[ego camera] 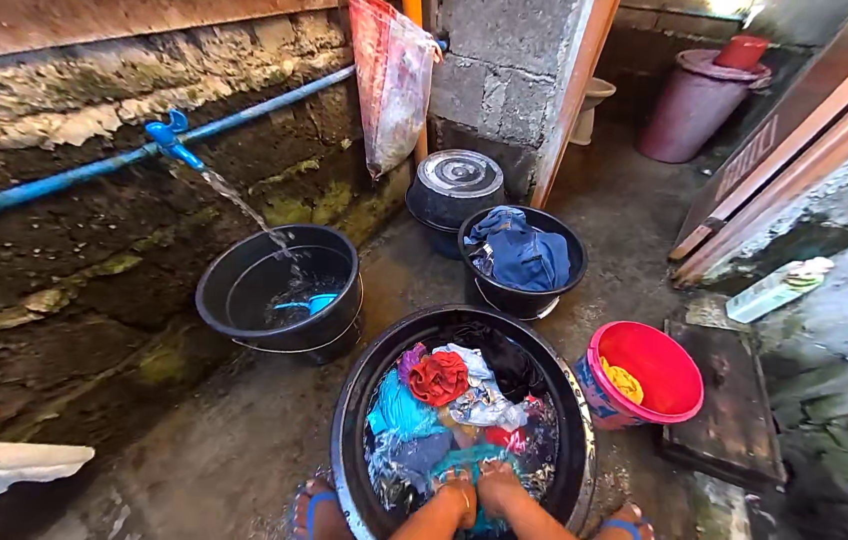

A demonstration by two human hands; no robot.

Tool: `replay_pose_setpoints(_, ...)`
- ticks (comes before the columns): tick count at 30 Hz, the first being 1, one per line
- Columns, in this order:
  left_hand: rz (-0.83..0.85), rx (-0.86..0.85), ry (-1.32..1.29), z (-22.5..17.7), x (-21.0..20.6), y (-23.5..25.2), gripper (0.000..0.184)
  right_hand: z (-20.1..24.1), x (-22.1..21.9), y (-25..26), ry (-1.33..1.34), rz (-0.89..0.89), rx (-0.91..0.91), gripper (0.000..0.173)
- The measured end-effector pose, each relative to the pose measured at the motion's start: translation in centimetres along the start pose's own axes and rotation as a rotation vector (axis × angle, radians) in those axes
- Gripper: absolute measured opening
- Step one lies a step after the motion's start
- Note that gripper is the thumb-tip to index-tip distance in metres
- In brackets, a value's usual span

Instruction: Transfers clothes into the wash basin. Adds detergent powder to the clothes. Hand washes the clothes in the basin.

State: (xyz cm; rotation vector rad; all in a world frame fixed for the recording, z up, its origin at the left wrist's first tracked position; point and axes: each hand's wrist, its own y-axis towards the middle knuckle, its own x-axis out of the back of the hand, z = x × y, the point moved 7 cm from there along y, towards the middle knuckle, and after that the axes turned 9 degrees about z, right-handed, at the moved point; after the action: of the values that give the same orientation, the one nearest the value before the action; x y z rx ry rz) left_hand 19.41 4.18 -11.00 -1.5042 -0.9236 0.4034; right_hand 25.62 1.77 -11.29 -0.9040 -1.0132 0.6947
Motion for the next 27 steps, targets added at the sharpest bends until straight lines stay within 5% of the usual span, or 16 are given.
replay_pose_setpoints(6, -0.012, -0.137, -0.112, 0.6, -0.8, 0.1, 0.048, -0.3, 1.8, -0.4, -0.027, 0.056, 0.120, 0.035)
replay_pose_setpoints(8, -0.095, -0.330, -0.275, 1.1, 0.9, -1.3, 0.042, -0.1, 5.2, -3.5, 0.052, -0.119, 0.238, 0.024)
replay_pose_setpoints(11, -0.350, -0.609, -0.488, 0.7, 7.1, -9.6, 0.038, -0.3, 11.5, -12.2, 0.465, -0.582, 0.493, 0.026)
replay_pose_setpoints(13, -0.549, -0.693, -0.541, -0.4, 11.2, -16.3, 0.036, -0.6, 13.5, -17.4, 0.865, -0.781, 0.807, 0.043)
replay_pose_setpoints(16, -0.696, -0.843, -0.628, -2.5, 13.9, -24.6, 0.032, 0.1, 12.5, -20.0, 1.108, -0.731, 1.057, 0.111)
replay_pose_setpoints(18, -0.730, -0.952, -0.645, -3.2, 14.3, -28.6, 0.028, -0.3, 10.6, -18.0, 1.242, -0.741, 0.937, 0.092)
replay_pose_setpoints(20, -0.799, -1.044, -0.716, -2.4, 14.3, -31.2, 0.023, -1.4, 10.0, -15.8, 1.170, -0.752, 0.762, 0.042)
replay_pose_setpoints(22, -0.861, -1.096, -0.964, 0.2, 14.0, -31.9, 0.019, -2.9, 10.1, -13.7, 1.126, -0.764, 0.736, 0.026)
replay_pose_setpoints(25, -0.875, -1.018, -1.409, 5.1, 12.1, -27.1, 0.035, -3.8, 9.8, -12.5, 1.595, -0.791, 0.947, 0.043)
replay_pose_setpoints(27, -0.762, -0.770, -1.525, 6.4, 9.9, -20.4, 0.063, -1.2, 9.7, -13.2, 1.780, -0.805, 1.030, 0.054)
